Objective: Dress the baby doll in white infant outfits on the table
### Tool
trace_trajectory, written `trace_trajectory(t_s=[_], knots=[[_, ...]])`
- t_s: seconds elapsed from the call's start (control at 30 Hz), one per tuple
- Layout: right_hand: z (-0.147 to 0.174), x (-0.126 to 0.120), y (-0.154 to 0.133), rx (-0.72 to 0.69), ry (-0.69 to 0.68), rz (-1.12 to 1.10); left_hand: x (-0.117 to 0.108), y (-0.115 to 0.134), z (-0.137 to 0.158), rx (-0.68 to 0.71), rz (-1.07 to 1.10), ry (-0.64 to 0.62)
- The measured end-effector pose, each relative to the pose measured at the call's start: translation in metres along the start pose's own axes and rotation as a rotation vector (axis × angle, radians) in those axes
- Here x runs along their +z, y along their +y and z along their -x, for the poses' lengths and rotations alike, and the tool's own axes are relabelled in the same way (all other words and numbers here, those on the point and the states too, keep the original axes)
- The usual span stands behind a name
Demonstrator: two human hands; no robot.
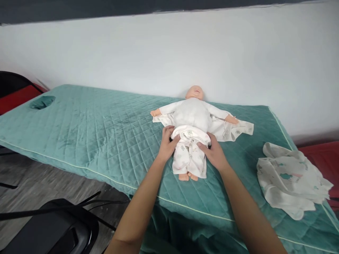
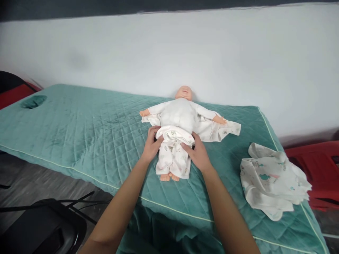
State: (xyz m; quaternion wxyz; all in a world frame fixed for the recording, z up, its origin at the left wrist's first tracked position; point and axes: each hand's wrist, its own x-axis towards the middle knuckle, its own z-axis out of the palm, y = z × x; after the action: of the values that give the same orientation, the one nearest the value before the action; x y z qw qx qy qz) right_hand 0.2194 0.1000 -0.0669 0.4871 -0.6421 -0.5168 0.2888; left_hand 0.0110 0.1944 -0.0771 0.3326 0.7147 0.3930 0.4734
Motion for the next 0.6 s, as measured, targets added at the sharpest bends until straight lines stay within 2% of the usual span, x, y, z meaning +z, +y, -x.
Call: trace_trajectory(t_s=[0.23,0.4,0.6], knots=[[-0.003,0.000,-0.001,0.005,0.018,0.057,0.000,0.006,0.007,-0.001,-0.039,-0.008],[-0.004,-0.001,0.000,0.026,0.059,0.079,-0.006,0.014,0.030,-0.016,-0.148,-0.034],[-0.005,0.001,0.008,-0.058,0.062,-0.101,-0.014,0.016,0.051,0.012,-0.145,-0.070]])
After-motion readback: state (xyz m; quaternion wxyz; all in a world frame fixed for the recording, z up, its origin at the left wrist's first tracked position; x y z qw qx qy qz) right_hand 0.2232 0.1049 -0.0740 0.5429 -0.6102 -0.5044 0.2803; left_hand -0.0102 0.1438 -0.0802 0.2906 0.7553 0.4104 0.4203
